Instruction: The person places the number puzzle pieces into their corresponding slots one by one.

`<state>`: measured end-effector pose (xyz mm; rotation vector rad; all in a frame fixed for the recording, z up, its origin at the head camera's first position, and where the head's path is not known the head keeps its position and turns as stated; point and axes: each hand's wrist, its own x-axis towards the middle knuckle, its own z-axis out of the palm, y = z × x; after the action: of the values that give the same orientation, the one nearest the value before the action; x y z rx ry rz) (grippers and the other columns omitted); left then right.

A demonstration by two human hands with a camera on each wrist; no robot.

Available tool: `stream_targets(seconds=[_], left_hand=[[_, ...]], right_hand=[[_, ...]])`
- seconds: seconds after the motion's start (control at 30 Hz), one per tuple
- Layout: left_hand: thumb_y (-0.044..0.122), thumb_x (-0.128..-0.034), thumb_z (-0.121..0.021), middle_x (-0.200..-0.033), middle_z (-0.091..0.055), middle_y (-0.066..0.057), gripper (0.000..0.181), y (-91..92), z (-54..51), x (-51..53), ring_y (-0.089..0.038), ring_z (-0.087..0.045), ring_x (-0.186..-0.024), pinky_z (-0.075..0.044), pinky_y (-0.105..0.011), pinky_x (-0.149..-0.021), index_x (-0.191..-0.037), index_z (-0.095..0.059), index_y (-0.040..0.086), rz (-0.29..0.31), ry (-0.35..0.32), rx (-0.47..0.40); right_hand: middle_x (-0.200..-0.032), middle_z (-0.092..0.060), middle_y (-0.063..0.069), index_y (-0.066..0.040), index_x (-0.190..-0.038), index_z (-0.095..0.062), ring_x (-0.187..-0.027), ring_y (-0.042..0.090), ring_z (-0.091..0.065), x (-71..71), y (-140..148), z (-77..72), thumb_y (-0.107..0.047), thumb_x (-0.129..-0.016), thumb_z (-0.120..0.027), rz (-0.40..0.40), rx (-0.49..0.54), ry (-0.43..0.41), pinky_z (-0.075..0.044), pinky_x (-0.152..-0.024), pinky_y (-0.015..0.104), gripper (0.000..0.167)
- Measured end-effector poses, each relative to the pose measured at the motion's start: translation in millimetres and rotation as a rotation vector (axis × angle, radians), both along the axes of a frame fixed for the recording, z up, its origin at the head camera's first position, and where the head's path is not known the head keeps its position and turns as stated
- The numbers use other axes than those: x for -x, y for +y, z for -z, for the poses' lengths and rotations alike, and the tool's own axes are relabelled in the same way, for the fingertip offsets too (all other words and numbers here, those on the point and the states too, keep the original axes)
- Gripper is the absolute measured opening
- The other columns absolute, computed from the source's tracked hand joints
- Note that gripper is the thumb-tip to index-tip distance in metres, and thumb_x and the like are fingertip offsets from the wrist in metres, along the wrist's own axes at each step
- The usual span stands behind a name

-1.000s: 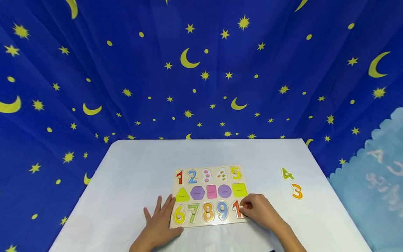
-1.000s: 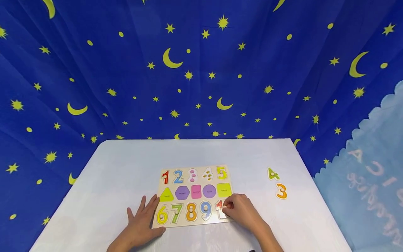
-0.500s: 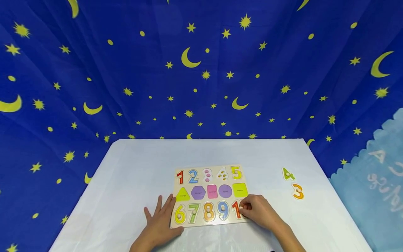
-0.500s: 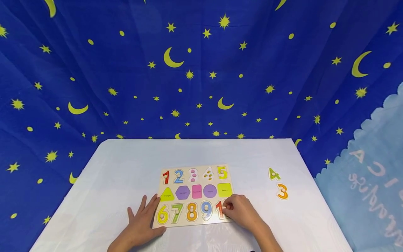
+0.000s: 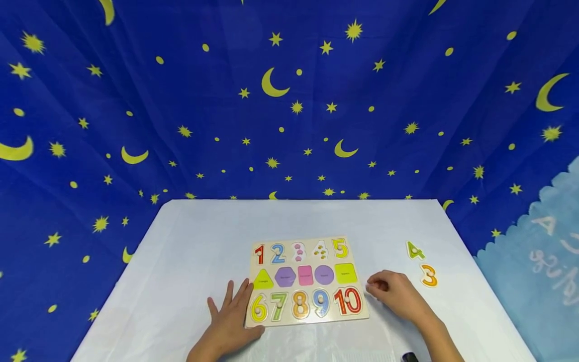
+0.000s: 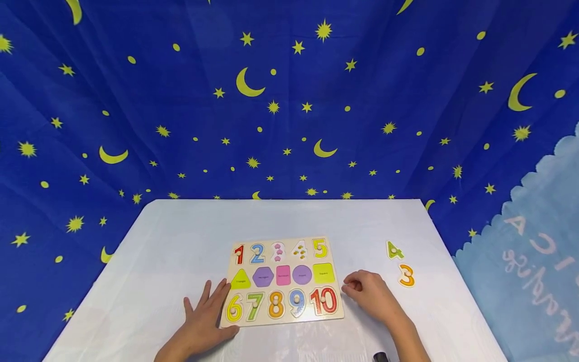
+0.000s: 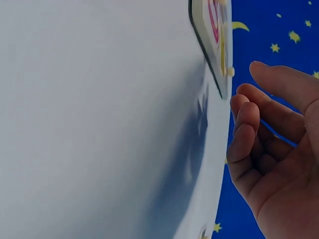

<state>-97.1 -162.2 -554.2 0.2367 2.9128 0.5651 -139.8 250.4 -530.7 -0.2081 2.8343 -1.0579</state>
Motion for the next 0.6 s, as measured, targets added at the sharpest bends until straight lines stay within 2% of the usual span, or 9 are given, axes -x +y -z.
stream_targets(seconds=[0.2, 0.6], left_hand=[[0.058, -0.0668, -0.074, -0.156, -0.026, -0.002, 0.103, -2.6, 2.1, 0.2, -0.038, -0.005, -0.144, 0.004, -0.08, -0.093, -0.151, -0.033, 0.014, 0.0, 0.002, 0.009], [0.058, -0.0672, -0.073, -0.157, -0.025, -0.002, 0.103, -1.5, 0.1, 0.9, -0.038, -0.004, -0.144, 0.008, -0.079, -0.092, -0.151, -0.032, 0.014, -0.002, -0.017, -0.011]], right_hand=[[-0.072, -0.058, -0.009, -0.013, -0.093, -0.072, -0.061, 0.009, -0.053, 0.4, 6.7, 4.9, -0.021, -0.082, -0.077, 0.033, 0.002, -0.005, -0.045, -0.057, 0.025, 0.015], [-0.08, -0.058, -0.005, -0.006, -0.102, -0.072, -0.067, 0.012, -0.051, 1.3, 33.9, 0.3, -0.025, -0.081, -0.078, 0.132, -0.075, 0.101, -0.043, -0.056, 0.025, 0.028]])
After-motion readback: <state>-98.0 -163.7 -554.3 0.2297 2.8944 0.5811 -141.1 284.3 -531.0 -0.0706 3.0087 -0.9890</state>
